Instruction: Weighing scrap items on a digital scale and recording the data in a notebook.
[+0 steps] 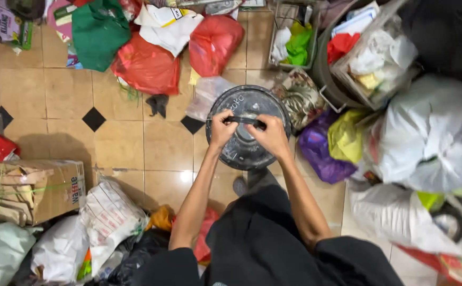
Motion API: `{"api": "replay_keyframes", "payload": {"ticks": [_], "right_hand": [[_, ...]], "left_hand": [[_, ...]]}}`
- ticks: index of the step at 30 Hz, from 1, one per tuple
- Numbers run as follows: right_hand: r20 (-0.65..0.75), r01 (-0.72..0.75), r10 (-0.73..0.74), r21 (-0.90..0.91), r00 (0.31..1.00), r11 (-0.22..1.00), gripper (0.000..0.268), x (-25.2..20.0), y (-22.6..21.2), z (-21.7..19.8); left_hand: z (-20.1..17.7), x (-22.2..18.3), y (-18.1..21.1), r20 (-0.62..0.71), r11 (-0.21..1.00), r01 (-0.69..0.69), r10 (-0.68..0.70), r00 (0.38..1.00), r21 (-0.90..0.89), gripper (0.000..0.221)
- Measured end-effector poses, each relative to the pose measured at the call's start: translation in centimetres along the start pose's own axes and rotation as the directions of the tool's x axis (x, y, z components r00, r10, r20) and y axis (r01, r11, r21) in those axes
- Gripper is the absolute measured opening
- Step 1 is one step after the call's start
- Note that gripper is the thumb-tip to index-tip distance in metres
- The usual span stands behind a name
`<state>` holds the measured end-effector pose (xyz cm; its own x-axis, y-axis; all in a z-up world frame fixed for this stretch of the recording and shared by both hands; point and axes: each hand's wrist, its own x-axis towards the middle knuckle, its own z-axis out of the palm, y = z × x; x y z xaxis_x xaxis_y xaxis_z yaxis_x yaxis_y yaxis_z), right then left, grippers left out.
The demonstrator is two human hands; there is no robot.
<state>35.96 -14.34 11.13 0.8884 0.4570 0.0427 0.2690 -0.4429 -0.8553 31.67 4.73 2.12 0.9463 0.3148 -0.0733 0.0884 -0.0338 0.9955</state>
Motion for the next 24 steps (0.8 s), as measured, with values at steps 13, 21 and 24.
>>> {"api": "replay_keyframes", "payload": {"ticks": [13,21,24], "right_hand": [[0.107,-0.066,0.077,-0.108,0.991,0.992,0.041,24.2,19.4,5.9],[0.129,-0.087,0.088,-0.014,0.988,0.996,0.015,30.0,35.9,11.7],[0.01,-0.09,0.091,-0.078,0.996,0.993,0.013,30.9,36.1,9.5]], "left_hand": [[-1.7,27.0,-11.1,0.233,0.899,-0.219,0.136,0.963,0.38,0.018],[-1.2,35.2,-22.8,0.237,0.876,-0.274,0.191,0.952,0.398,0.02],[1.5,36.7,-25.0,0.3,0.912,-0.218,0.112,0.947,0.348,0.021]]}}
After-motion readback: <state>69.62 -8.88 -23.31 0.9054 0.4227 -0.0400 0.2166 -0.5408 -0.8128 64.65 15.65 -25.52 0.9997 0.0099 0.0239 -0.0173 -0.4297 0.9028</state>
